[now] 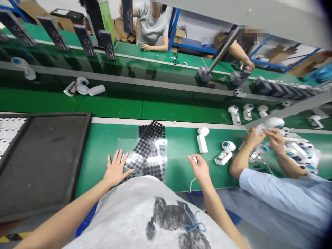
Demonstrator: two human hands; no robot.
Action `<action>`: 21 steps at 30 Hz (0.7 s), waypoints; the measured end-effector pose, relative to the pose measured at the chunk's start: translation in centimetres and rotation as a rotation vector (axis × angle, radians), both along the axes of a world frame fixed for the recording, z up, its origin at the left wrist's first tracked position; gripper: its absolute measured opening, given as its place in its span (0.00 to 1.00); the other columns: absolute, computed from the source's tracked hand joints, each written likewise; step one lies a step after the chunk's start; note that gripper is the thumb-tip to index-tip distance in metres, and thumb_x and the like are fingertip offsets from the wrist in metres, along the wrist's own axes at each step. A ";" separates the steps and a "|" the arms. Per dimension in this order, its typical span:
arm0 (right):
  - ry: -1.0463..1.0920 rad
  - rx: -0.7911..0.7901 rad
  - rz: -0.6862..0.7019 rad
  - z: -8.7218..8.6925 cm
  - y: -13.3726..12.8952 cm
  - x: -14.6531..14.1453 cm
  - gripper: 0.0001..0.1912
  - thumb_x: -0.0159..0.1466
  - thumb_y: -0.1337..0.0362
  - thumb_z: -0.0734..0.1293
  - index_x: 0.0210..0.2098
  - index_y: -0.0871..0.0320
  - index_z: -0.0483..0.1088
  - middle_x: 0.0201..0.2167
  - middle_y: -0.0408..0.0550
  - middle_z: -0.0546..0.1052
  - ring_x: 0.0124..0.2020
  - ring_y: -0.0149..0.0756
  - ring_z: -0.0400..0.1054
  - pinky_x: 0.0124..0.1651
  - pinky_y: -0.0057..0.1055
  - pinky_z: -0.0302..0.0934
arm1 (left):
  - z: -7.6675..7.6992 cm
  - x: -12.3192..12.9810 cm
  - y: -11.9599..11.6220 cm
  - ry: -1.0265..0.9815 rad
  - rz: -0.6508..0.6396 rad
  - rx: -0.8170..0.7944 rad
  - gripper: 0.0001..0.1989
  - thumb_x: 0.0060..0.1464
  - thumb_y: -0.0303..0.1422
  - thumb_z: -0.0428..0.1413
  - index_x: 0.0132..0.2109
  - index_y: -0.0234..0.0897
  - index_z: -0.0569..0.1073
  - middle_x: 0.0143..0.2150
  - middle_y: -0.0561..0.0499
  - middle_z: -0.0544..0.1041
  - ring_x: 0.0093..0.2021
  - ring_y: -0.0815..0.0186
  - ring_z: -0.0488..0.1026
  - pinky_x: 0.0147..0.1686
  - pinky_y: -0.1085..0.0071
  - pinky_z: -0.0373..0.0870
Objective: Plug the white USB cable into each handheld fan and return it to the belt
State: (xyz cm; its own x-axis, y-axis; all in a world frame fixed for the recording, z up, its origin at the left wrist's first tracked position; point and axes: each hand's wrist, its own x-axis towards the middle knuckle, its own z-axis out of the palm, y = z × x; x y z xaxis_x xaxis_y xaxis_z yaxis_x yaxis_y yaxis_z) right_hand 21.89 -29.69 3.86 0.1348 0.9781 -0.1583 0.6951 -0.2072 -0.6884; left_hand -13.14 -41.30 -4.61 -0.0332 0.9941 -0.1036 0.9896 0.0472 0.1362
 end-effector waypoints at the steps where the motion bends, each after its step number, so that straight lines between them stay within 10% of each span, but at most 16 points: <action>1: 0.005 -0.010 -0.001 0.1 -0.6 -0.5 0.22 0.55 0.45 0.59 0.28 0.59 0.67 0.16 0.39 0.62 0.20 0.31 0.56 0.24 0.26 0.51 | -0.1 0.9 0.4 0.000 0.036 0.000 0.42 0.50 0.57 0.41 0.63 0.31 0.52 0.66 0.35 0.44 0.65 0.47 0.39 0.57 0.41 0.33; 7: 0.044 -0.022 -0.047 -0.2 -2.5 -2.5 0.25 0.54 0.42 0.56 0.27 0.59 0.69 0.20 0.45 0.70 0.23 0.36 0.62 0.28 0.30 0.55 | 0.6 3.3 1.7 -0.083 -0.040 -0.089 0.38 0.52 0.51 0.46 0.62 0.27 0.56 0.64 0.33 0.49 0.64 0.46 0.44 0.57 0.40 0.38; 14: 0.127 0.036 -0.130 1.5 -1.6 -4.2 0.26 0.49 0.41 0.61 0.26 0.59 0.69 0.20 0.45 0.71 0.24 0.37 0.63 0.29 0.32 0.57 | 2.6 -1.2 1.2 -0.482 -0.172 -0.022 0.24 0.50 0.42 0.54 0.53 0.38 0.68 0.57 0.41 0.66 0.58 0.55 0.60 0.58 0.50 0.49; 21: 0.416 -0.101 -0.227 4.8 -0.2 -5.1 0.27 0.50 0.41 0.62 0.37 0.57 0.71 0.25 0.45 0.73 0.27 0.36 0.67 0.25 0.28 0.60 | 4.5 -10.4 13.7 -0.918 0.579 0.147 0.19 0.45 0.39 0.58 0.42 0.30 0.72 0.44 0.40 0.73 0.47 0.55 0.69 0.49 0.58 0.63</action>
State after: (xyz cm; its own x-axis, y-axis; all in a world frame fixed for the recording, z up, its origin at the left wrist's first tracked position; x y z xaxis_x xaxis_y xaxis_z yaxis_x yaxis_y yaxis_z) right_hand 16.78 -29.87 8.62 0.2481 0.9084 -0.3366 0.2943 -0.4017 -0.8672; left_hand -23.53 -27.61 -0.13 -0.4700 0.8576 -0.2089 0.3417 0.3950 0.8528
